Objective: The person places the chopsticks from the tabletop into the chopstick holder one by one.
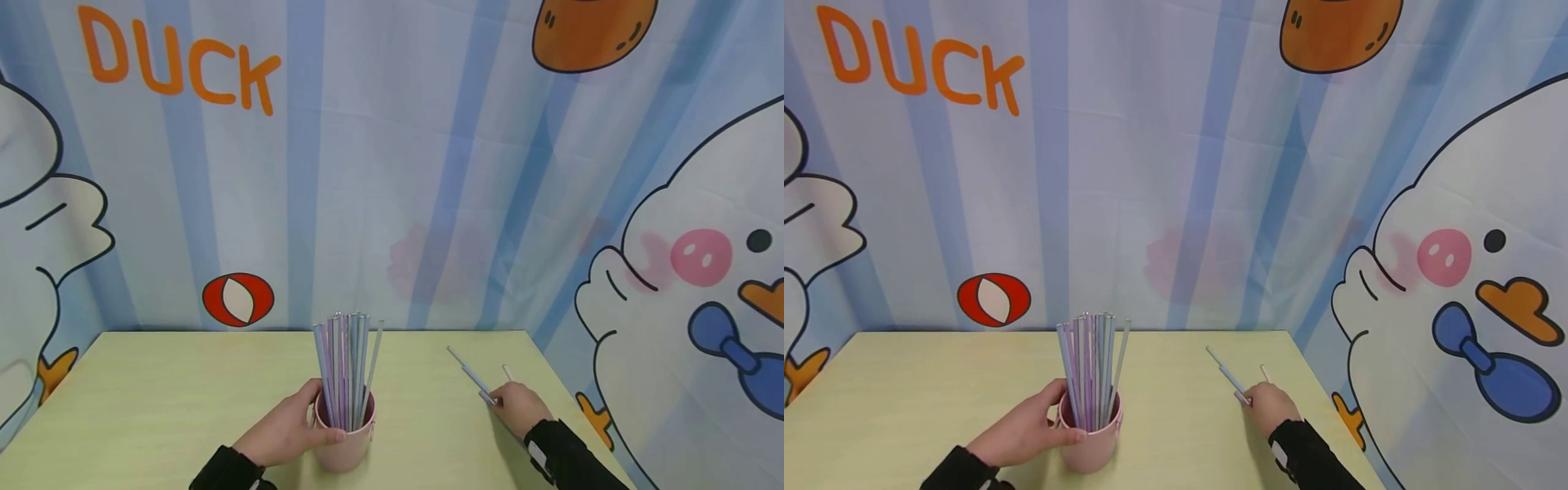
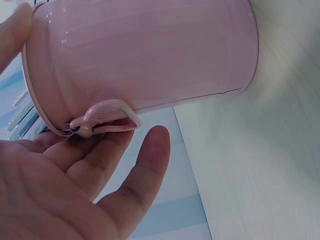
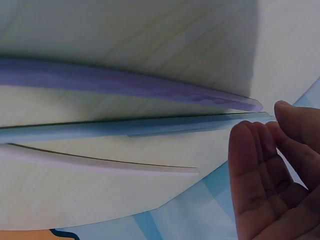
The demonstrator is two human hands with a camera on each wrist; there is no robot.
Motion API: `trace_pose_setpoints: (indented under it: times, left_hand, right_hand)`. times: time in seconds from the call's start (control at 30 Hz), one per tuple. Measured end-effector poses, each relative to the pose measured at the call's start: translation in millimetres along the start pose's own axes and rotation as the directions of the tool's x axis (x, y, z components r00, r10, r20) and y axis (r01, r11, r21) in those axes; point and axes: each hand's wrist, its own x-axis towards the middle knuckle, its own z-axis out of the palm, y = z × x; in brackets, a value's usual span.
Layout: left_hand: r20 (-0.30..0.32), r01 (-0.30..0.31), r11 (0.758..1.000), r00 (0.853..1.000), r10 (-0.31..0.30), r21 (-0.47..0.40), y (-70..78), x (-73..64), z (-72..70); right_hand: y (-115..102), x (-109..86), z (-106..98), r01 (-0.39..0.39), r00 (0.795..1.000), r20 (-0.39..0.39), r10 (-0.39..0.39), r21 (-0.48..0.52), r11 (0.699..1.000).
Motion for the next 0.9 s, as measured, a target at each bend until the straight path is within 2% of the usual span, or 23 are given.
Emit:
trace_pose_setpoints:
  times: [0.37, 0.67, 0.9]
  left_hand:
    - [-0.003, -0.018, 1.0, 1.0, 0.018, -0.003, -1.0, -1.1, 0.0]
    - [-0.007, -0.026, 1.0, 1.0, 0.026, 0.009, -1.9, -0.1, 0.5]
    - [-0.009, -0.015, 1.0, 1.0, 0.015, 0.009, -0.4, -0.1, 0.5]
  right_hand:
    - [0.1, -4.1, 4.9, -0.019, 0.999, 0.041, 0.021, -0.049, 0.999]
    - [-1.4, -5.3, 8.9, -0.014, 1.0, 0.01, 0.015, -0.11, 0.994]
    - [-4.3, -5.2, 13.4, 0.008, 1.0, -0.005, -0.008, -0.099, 0.995]
